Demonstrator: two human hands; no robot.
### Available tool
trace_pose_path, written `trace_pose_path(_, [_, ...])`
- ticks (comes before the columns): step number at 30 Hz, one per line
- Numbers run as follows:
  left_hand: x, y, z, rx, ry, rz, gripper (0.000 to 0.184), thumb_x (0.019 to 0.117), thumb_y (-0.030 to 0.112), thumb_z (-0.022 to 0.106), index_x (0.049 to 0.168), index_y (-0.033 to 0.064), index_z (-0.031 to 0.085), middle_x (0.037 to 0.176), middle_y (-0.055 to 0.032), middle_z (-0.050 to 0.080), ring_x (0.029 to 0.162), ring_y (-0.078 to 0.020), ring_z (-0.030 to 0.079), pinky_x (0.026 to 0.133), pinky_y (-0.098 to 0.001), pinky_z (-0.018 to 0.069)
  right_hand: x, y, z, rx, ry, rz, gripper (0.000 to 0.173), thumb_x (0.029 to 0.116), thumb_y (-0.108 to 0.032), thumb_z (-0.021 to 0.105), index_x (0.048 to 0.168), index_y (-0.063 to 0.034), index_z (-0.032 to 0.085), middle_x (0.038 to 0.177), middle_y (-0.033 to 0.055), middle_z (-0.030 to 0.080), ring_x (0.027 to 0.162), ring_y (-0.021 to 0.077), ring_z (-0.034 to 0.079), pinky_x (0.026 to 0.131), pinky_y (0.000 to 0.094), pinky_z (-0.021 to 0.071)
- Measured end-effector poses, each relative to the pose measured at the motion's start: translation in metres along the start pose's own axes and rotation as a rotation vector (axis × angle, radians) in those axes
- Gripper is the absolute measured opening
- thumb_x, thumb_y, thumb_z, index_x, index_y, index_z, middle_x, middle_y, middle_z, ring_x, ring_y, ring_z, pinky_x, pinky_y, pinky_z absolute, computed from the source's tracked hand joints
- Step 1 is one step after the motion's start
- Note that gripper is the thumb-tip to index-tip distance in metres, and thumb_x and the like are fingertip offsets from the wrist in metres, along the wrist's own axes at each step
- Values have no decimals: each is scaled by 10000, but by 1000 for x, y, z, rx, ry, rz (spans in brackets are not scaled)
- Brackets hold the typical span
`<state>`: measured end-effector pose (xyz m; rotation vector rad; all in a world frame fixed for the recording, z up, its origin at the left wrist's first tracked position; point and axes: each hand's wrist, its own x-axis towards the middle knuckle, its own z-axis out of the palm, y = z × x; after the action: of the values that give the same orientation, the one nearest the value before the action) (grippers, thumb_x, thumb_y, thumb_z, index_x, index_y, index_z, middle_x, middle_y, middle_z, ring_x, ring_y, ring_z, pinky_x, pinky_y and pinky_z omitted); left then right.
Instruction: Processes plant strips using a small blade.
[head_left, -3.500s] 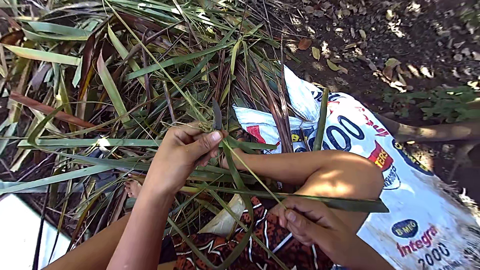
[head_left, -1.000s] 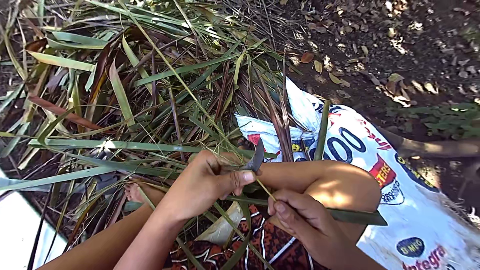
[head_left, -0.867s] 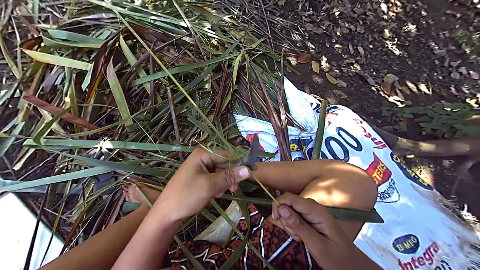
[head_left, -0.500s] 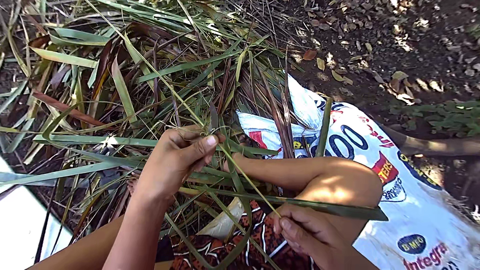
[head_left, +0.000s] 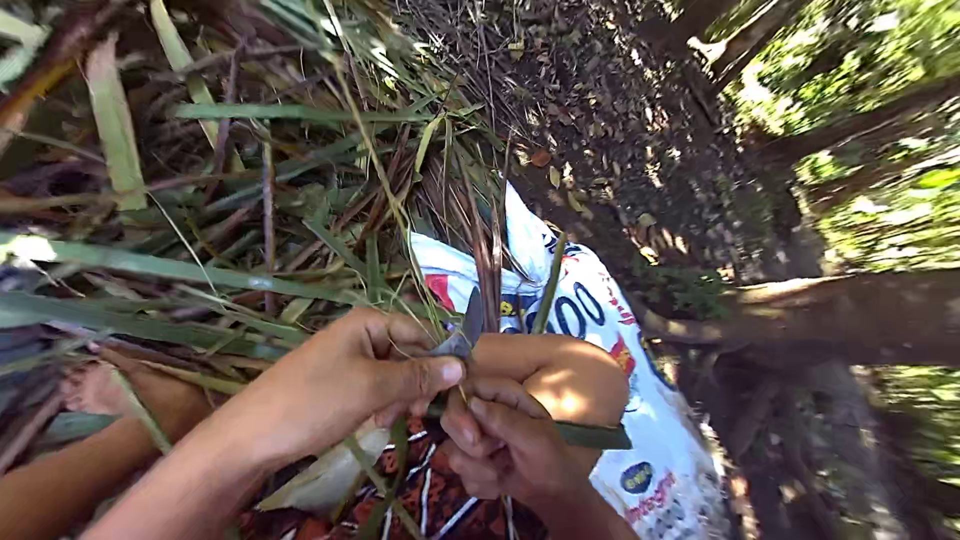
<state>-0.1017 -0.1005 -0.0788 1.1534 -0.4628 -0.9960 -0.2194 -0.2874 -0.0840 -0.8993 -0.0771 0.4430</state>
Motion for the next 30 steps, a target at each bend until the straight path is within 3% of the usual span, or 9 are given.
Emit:
trace_pose_path(5, [-5,-12,-14,13,-44,68,150,947,293,684,847,214,762,609,104,627,498,59,531,447,-87,415,4,3,5,-32,24,8,207,1078,-313,482,1003,-214,648,710,-192,530,554,-129,454,488,58,364])
trace_pose_path(8, [-7,-13,-22,37,-58,104,145,939,320,693,870,227,780,609,99,634,484,59,529,432,-88,416,9,0,8,-103,21,7,218,1084,-294,463,992,-194,634,702,-186,515,549,-133,410,484,60,323])
trace_pose_path(12, [-6,-5,-30,95,-44,114,142,945,254,678,852,198,769,610,102,623,497,58,523,446,-88,406,21,2,8,-152,21,-22,226,1088,-293,461,991,-181,631,688,-194,484,549,-133,396,487,59,317])
trace_pose_path(16, [-8,2,-31,101,-134,-9,127,926,132,666,905,202,770,682,157,676,536,95,548,486,-73,436,28,8,14,-342,114,-123,209,1095,-233,421,1036,-190,617,689,-208,473,577,-141,394,515,61,331])
trace_pose_path(20, [-10,6,-26,106,13,6,176,922,125,658,785,183,750,617,137,621,505,84,497,466,-79,391,33,16,17,-148,104,-126,223,1090,-232,421,983,-206,615,657,-214,437,528,-136,373,473,59,311])
trace_pose_path(22, [-13,11,-28,87,69,23,156,921,101,651,823,157,759,625,106,623,509,66,503,471,-85,402,33,17,20,-120,95,-121,225,1090,-226,417,961,-203,600,644,-212,418,519,-132,365,467,58,302])
trace_pose_path(24, [-18,18,-29,92,102,21,146,912,79,648,860,143,768,636,90,638,510,63,508,472,-85,405,32,17,23,-158,103,-137,224,1092,-208,409,965,-192,593,639,-208,406,528,-136,369,476,51,304])
trace_pose_path(30, [-27,24,-30,101,149,62,178,878,47,647,783,145,761,605,68,643,494,55,524,460,-85,414,23,14,37,-443,205,-194,220,1085,-148,385,975,-155,575,651,-181,363,542,-138,326,490,43,284])
